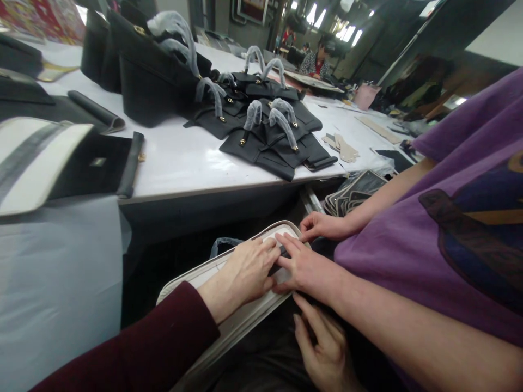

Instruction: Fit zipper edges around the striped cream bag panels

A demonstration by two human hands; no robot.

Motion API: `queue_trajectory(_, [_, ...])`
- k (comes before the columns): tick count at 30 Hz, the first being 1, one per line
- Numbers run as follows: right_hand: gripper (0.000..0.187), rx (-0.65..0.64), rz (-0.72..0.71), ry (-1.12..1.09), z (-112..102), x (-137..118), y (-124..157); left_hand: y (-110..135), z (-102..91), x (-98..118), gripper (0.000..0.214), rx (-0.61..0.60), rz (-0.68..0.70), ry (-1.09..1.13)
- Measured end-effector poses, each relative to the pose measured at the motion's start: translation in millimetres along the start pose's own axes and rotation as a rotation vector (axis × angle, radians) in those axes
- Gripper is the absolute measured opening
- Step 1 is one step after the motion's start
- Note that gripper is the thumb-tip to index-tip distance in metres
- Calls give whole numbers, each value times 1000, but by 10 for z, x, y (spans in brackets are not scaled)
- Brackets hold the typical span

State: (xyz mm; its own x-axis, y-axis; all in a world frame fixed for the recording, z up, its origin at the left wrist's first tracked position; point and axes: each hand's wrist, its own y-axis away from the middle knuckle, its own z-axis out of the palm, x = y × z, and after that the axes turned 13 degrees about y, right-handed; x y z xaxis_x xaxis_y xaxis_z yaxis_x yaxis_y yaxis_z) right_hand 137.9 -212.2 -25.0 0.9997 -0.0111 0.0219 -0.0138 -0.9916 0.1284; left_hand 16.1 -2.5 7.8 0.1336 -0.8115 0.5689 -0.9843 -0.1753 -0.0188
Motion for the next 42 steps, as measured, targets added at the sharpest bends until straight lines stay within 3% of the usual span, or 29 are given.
queue_trajectory(1, [43,-100,-194,113,-134,125,-193,-3,-7,2,45,-4,-3,-5])
queue_trajectory(4, [46,-135,-281,170,-404,375,-774,0,-32,10,42,-26,-6,-19])
queue_trajectory(6, [49,-144,-299,206,-471,411,-993,11,-38,9,40,-25,-2,-18])
queue_trajectory(10, [24,-136,-442,254,-508,353,-1008,30,-23,0,37,-4,-8,-3])
queue_trajectory(13, [20,-95,-484,263,-542,340,-953,26,-22,4,37,-8,-8,-5])
queue_trajectory(19, [20,-154,-460,242,-588,331,-1007,7,-53,22,38,-32,-16,-7])
queue_trajectory(24, [67,-159,-209,160,-523,286,-981,16,-92,47,39,-50,-23,-21])
queue_trajectory(30, [73,-142,-114,73,-376,294,-930,28,-61,59,36,-46,-13,-29])
queue_trajectory(34, [71,-91,-137,111,-248,354,-943,28,7,29,39,-20,-25,-19])
queue_trajectory(36, [60,-28,-149,148,-188,381,-945,31,36,14,38,-34,-32,-18])
queue_trajectory(39, [31,221,-256,167,-177,319,-913,39,80,5,40,-39,-40,8])
queue_trajectory(42, [41,475,-210,165,-318,84,-870,54,142,4,47,15,-34,40])
